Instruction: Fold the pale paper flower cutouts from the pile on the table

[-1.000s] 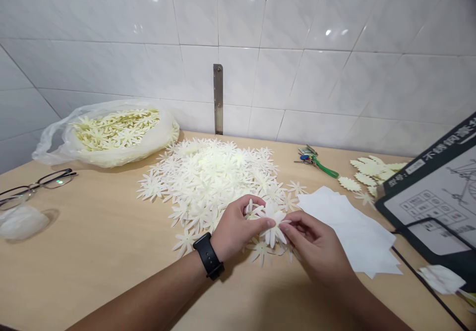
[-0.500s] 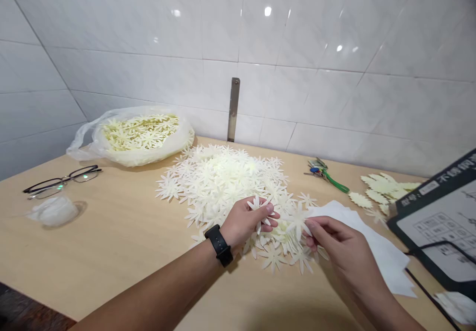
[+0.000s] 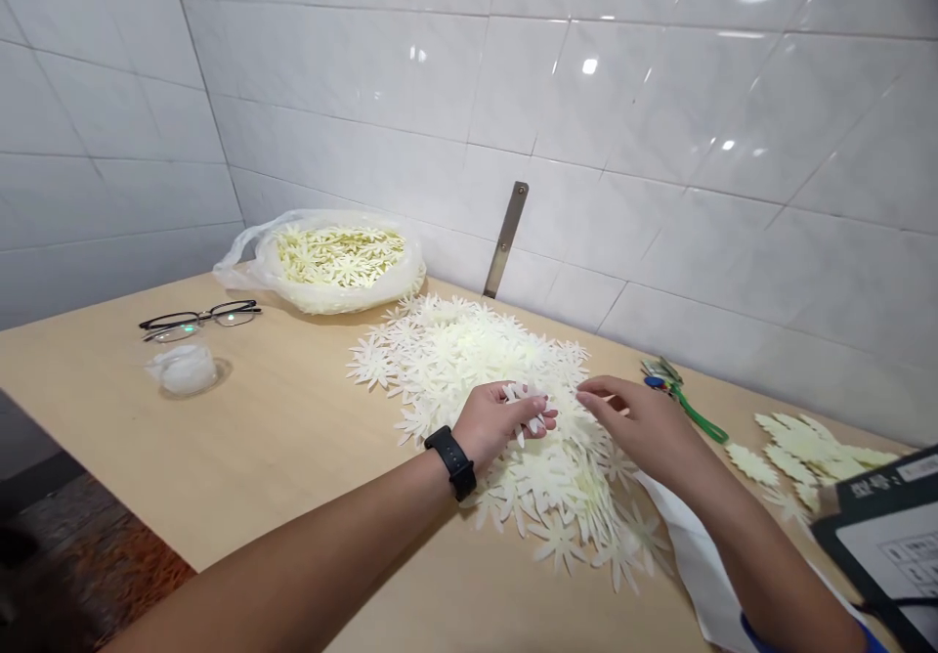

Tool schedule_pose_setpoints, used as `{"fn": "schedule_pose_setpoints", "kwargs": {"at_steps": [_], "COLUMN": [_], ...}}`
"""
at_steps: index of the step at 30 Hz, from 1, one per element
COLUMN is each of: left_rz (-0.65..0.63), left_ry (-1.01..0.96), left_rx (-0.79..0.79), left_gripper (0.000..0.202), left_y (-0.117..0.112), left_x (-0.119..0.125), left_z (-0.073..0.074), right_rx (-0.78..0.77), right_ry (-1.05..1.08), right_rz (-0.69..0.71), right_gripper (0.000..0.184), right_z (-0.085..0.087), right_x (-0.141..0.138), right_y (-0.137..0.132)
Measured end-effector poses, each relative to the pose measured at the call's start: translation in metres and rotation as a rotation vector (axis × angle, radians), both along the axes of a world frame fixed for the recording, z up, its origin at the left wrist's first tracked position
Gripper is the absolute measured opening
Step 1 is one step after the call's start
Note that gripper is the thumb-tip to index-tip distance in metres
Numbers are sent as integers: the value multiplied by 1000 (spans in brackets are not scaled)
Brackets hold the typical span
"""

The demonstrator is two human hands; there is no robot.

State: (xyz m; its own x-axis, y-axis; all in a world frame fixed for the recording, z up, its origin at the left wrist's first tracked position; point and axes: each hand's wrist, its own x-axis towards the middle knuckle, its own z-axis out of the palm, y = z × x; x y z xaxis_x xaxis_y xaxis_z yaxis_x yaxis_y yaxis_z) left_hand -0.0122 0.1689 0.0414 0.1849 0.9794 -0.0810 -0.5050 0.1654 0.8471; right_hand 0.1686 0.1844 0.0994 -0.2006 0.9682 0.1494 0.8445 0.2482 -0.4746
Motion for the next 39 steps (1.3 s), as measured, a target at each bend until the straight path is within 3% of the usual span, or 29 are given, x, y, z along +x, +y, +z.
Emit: {"fn": "schedule_pose_setpoints", "kwargs": {"at_steps": [5, 14, 18, 22, 25, 32, 39], "left_rz": [4, 64, 159, 76, -5, -46, 29], "left_ry": [162, 198, 115, -64, -104, -7, 205], "left_rx": [116, 66, -9, -150, -157, 49, 126], "left_gripper": [32, 25, 20, 7, 12, 18, 24], "left_y": [-1, 3, 7, 6, 3, 1, 5], "left_x": [-2, -3, -6, -3, 1, 0, -2], "left_z": [0, 0, 2, 5, 6, -1, -6], "right_rx": [-177, -110, -114, 94, 108, -23, -28], "right_ry": [190, 353, 158, -48, 34, 128, 210], "right_rz": [179, 47, -42, -154, -82, 35, 113], "right_gripper": [21, 21, 21, 29, 26, 27, 25], "right_z": [9, -6, -12, -12, -6, -4, -8], "right_x": [-23, -2, 11, 11, 0, -18, -17], "right_y": [-14, 1, 13, 13, 2, -11, -10]}}
